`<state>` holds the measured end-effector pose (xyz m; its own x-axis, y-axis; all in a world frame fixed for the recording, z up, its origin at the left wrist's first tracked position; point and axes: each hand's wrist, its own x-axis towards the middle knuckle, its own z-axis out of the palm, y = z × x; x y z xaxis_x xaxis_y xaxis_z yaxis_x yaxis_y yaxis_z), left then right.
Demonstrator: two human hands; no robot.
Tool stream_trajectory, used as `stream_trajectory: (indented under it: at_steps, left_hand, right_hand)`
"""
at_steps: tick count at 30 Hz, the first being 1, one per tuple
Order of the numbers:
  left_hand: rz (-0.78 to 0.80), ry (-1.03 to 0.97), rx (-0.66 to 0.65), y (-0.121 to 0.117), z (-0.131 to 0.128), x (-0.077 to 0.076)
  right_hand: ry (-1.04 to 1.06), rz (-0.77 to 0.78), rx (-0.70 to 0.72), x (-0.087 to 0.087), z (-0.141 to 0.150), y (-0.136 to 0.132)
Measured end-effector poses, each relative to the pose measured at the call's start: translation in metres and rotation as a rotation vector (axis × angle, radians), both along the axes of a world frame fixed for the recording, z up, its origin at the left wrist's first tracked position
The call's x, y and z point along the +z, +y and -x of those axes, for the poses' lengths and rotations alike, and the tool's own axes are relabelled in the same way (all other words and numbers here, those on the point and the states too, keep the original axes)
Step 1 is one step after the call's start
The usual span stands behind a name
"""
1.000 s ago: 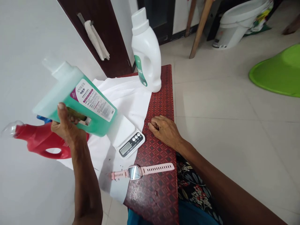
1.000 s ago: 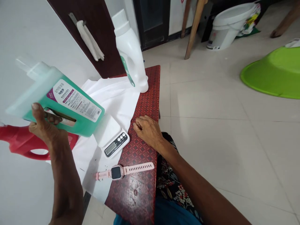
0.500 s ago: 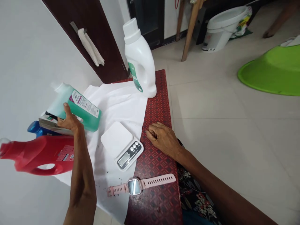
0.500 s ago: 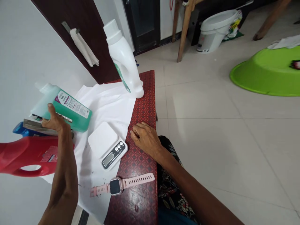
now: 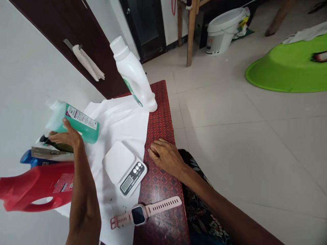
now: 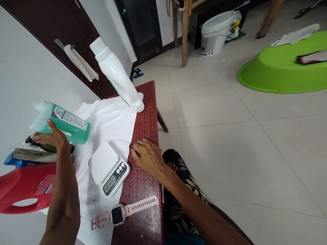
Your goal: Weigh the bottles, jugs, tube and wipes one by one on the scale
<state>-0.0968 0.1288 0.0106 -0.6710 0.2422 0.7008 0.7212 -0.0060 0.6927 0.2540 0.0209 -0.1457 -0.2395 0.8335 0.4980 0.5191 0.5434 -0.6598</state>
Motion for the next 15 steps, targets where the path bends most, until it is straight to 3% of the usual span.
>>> stream_trajectory:
  at_steps: [2, 3, 5, 7, 9, 11, 15]
  left_hand:
    - [-0.039, 0.180, 0.044, -0.008, -0.036, 0.006]
    - [-0.071, 0.267, -0.032, -0.010, -0.059, 0.008]
    - [0.040, 0.326, -0.401, -0.005, -0.109, 0.011]
    - [0.213, 0.215, -0.764, 0.009, -0.161, 0.008]
    - [0.330, 0.060, -0.973, 0.026, -0.208, -0.001]
    - [0.385, -0.116, -1.081, 0.045, -0.247, -0.012]
    - [0.255, -0.341, -1.172, 0.078, -0.297, -0.030]
  right_hand:
    - [-0.002, 0.005, 0.017, 0.000, -0.001, 0.000]
    - [0.000, 0.002, 0.026, -0.001, -0.001, 0.000]
    - [0.007, -0.005, 0.031, -0.001, -0.002, 0.000]
    - [0.011, -0.008, 0.031, 0.000, -0.001, 0.000]
    - [0.007, -0.004, 0.027, 0.001, -0.001, 0.000]
    - [-0.009, 0.011, 0.021, 0.002, 0.000, 0.000]
    - [-0.050, 0.059, 0.011, 0.007, -0.001, -0.001]
